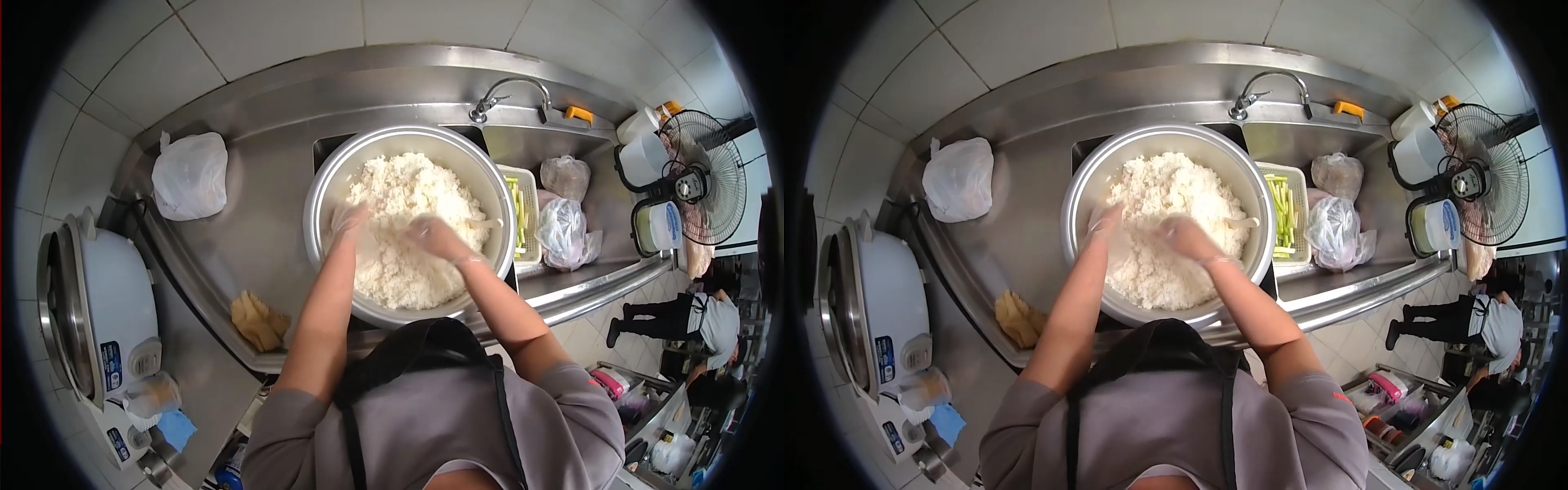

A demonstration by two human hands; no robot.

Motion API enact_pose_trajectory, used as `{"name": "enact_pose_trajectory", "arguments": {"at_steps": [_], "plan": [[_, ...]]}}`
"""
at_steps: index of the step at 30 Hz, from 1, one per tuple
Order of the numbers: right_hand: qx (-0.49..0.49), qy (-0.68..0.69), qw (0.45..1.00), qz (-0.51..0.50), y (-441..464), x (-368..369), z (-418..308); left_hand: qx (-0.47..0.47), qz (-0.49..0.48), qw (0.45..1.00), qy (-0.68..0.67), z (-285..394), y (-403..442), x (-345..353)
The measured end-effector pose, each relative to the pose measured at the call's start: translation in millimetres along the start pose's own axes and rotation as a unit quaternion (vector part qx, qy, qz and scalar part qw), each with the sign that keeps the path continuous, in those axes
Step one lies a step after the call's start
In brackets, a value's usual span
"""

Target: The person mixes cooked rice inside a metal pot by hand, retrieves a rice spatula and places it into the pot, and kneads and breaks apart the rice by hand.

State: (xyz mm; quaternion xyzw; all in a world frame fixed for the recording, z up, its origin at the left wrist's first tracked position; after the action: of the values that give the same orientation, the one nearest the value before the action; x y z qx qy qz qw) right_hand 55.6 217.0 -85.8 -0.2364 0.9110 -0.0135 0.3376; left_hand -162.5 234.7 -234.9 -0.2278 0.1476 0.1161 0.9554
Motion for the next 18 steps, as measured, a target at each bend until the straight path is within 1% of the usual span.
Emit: {"name": "enact_pose_trajectory", "arguments": {"at_steps": [1, 2, 3, 4, 5, 6, 7, 8, 9, 10, 11, 12, 13, 14, 16, 17, 18], "plan": [[0.026, -0.009, 0.999, 0.043, 10, -23, 3, -0.044, 0.074, 0.994, 0.065, -14, 0, -4], [0.069, -0.032, 0.995, 0.064, 30, -36, 19, -0.066, 0.099, 0.990, 0.078, -15, -3, -4], [0.049, -0.067, 0.987, 0.136, 49, -50, 39, -0.089, 0.122, 0.984, 0.093, -11, -9, -3], [0.069, -0.127, 0.981, 0.130, 83, -54, 79, -0.111, 0.147, 0.977, 0.106, -1, -15, -3], [0.090, -0.185, 0.971, 0.124, 107, -54, 109, -0.137, 0.130, 0.981, 0.034, 14, -23, -4], [0.135, -0.104, 0.979, 0.108, 114, -54, 111, -0.031, 0.120, 0.988, 0.094, 17, -24, -5], [0.177, -0.023, 0.980, 0.094, 123, -57, 113, 0.078, 0.108, 0.979, 0.151, 21, -27, -5], [0.218, 0.060, 0.971, 0.076, 132, -55, 119, 0.185, 0.094, 0.956, 0.208, 29, -27, -4], [0.272, 0.205, 0.939, 0.038, 143, -41, 130, 0.104, 0.039, 0.992, -0.054, 28, -17, 0], [0.260, 0.173, 0.949, 0.048, 154, -39, 135, 0.017, -0.020, 0.950, -0.311, 32, -3, 11], [0.249, 0.141, 0.956, 0.057, 157, -32, 123, -0.073, -0.077, 0.833, -0.544, 34, 8, 22], [0.240, 0.109, 0.963, 0.065, 160, -28, 114, -0.083, -0.098, 0.810, -0.573, 37, 19, 26], [0.274, 0.084, 0.957, -0.037, 181, -17, 127, -0.092, -0.118, 0.785, -0.601, 42, 32, 30], [0.265, 0.077, 0.959, -0.056, 186, -14, 124, -0.102, -0.138, 0.759, -0.628, 43, 41, 35], [0.248, 0.064, 0.962, -0.092, 187, -12, 103, -0.075, -0.126, 0.783, -0.604, 64, 43, 36], [0.256, 0.033, 0.961, -0.101, 187, -14, 90, -0.062, -0.123, 0.795, -0.591, 80, 39, 36], [0.220, 0.034, 0.966, -0.132, 191, -8, 87, -0.058, -0.099, 0.813, -0.571, 97, 31, 36]]}}
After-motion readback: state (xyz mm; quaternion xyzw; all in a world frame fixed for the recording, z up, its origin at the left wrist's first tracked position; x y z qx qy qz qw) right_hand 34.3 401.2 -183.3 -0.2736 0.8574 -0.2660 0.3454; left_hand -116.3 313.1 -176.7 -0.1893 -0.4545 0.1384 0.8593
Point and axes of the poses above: each hand's wrist, its own y-axis towards the middle knuckle, its own x-axis out of the palm, z = x × y, the point moved 4 cm from there along y, towards the middle knuckle, and after that the axes turned 7 degrees about z, right-handed, at the moved point
